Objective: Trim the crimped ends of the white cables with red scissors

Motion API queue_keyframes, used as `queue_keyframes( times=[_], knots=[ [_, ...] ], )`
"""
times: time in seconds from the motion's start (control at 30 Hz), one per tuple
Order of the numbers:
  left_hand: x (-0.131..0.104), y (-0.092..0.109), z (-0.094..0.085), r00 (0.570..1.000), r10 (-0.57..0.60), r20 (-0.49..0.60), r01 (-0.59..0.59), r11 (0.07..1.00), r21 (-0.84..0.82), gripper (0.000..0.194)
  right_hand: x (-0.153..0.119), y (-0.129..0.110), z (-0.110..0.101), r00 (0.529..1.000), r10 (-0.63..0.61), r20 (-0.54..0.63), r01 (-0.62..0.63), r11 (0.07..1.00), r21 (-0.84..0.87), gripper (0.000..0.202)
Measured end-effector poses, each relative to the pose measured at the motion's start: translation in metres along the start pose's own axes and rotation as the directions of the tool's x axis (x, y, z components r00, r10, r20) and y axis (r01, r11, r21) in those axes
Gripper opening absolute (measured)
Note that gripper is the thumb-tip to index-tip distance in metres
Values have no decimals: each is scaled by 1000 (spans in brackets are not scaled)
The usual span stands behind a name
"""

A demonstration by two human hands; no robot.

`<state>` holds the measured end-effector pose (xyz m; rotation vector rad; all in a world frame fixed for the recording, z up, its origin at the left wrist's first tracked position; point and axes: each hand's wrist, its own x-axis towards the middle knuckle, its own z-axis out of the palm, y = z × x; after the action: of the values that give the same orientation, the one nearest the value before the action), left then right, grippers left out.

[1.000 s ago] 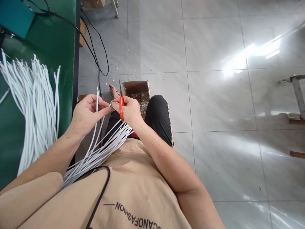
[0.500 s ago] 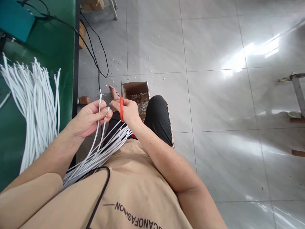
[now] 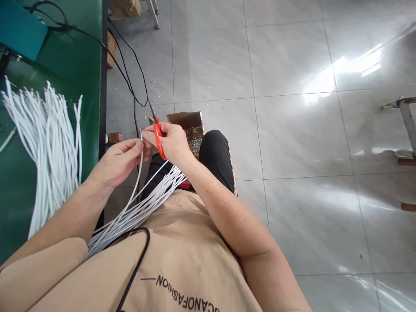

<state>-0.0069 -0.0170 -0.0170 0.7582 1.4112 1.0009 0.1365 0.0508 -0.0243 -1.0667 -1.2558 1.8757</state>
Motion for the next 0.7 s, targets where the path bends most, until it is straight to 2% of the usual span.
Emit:
queue_keyframes(
  times=[0.13, 0.23, 0.37, 0.43, 0.5, 0.57, 0.63, 0.7],
  knots=[
    [2, 0, -1, 995, 74, -73, -76, 996, -35, 25, 2, 2, -8, 990, 50, 134, -70, 986, 150, 19],
    [3, -1, 0, 993, 99, -63, -101, 994, -32, 27, 2, 7, -9, 981, 64, 182, -105, 969, 225, 23],
    [3, -4, 1, 985, 157, -73, -161, 986, -50, 35, -2, 10, -1, 984, 48, 172, -91, 963, 252, 29],
    [4, -4, 1, 978, 183, -100, -187, 982, -35, 36, -5, 10, 2, 990, 48, 136, -75, 976, 205, 31],
    [4, -3, 0, 973, 194, -126, -195, 981, 8, 34, -7, 11, 0, 997, 50, 55, -52, 998, 46, 32],
    [4, -2, 0, 968, 201, -152, -195, 979, 54, 32, -8, 13, -4, 999, 22, -29, -29, 968, -248, 29],
    [3, -2, 0, 963, 203, -178, -191, 978, 82, 31, -7, 16, -8, 999, -32, -24, 13, 822, -569, 26],
    [3, -2, 0, 961, 198, -190, -183, 978, 97, 29, -7, 17, -11, 997, -67, 43, 75, 631, -772, 26]
  ],
)
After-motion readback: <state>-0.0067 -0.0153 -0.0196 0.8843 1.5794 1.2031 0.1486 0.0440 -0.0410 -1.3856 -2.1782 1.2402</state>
